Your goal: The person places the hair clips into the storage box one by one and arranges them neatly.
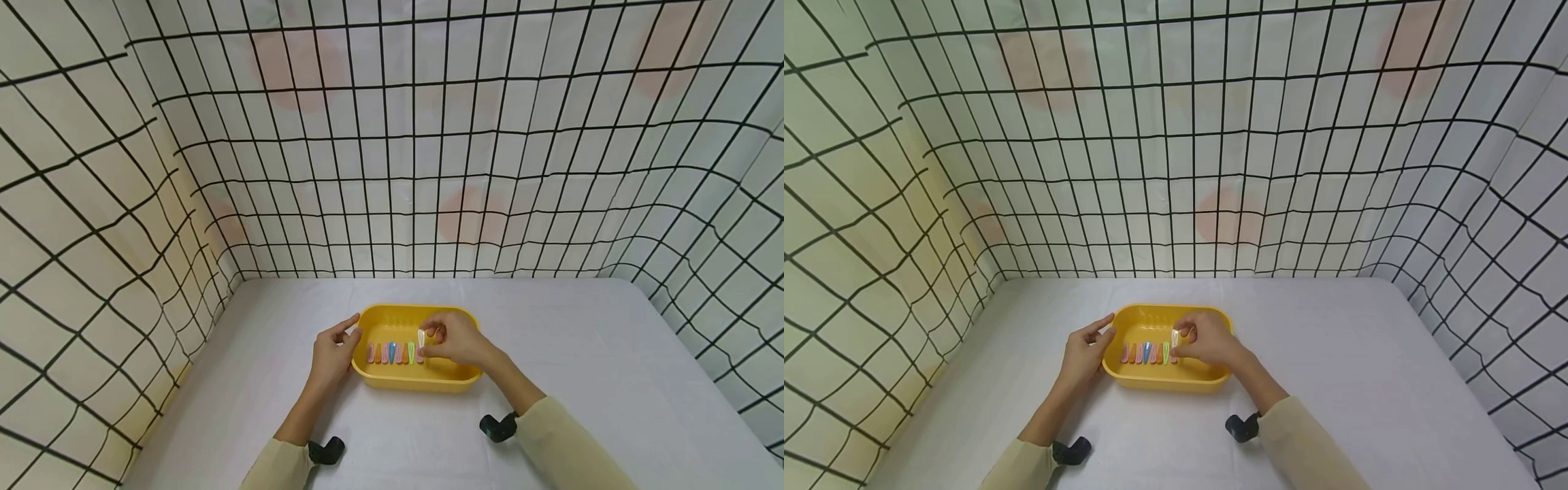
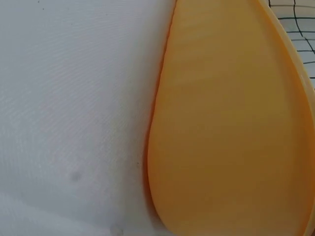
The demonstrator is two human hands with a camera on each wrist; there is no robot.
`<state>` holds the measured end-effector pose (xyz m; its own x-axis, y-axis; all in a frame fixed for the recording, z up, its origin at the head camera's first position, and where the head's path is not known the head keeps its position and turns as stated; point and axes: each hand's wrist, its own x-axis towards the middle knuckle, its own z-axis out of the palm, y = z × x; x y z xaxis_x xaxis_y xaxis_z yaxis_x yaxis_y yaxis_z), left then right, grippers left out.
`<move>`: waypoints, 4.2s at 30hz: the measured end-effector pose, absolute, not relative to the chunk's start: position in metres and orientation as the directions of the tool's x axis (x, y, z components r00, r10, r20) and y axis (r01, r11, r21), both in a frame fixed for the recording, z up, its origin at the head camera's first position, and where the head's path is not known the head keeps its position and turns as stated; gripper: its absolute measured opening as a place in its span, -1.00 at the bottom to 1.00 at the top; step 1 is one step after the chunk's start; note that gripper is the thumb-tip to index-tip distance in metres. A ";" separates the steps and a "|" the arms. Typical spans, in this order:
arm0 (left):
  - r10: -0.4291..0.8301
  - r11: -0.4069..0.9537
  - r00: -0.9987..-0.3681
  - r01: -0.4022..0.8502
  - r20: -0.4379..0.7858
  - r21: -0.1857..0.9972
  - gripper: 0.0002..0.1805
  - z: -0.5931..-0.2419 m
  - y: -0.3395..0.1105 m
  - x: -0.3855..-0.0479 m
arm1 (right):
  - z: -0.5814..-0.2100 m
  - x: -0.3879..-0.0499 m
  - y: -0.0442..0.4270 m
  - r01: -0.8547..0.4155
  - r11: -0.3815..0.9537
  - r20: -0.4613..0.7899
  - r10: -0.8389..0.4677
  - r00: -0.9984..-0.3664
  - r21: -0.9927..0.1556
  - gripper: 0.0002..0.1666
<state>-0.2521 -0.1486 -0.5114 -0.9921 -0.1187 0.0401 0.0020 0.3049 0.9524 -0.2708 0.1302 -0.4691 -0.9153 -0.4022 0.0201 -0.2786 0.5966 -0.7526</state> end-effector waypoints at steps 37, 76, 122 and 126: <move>-0.131 0.319 -0.990 0.007 0.051 0.948 -0.58 -0.513 -0.148 -0.254 | -0.484 -0.274 0.119 -0.168 0.777 -0.142 -0.314 -0.939 -0.607 -0.48; -0.138 0.338 -0.988 0.019 0.069 0.941 -0.60 -0.510 -0.149 -0.252 | -0.459 -0.248 0.240 -0.321 0.693 0.201 -0.252 -0.947 -0.645 -0.52; -0.170 0.326 -0.984 -0.010 0.048 0.945 -0.61 -0.511 -0.149 -0.251 | -0.518 -0.239 0.285 -0.258 0.729 0.032 -0.309 -0.951 -0.634 -0.67; -0.176 0.321 -0.984 -0.016 0.043 0.947 -0.62 -0.511 -0.149 -0.251 | -0.518 -0.240 0.282 -0.263 0.729 0.009 -0.333 -0.943 -0.632 -0.60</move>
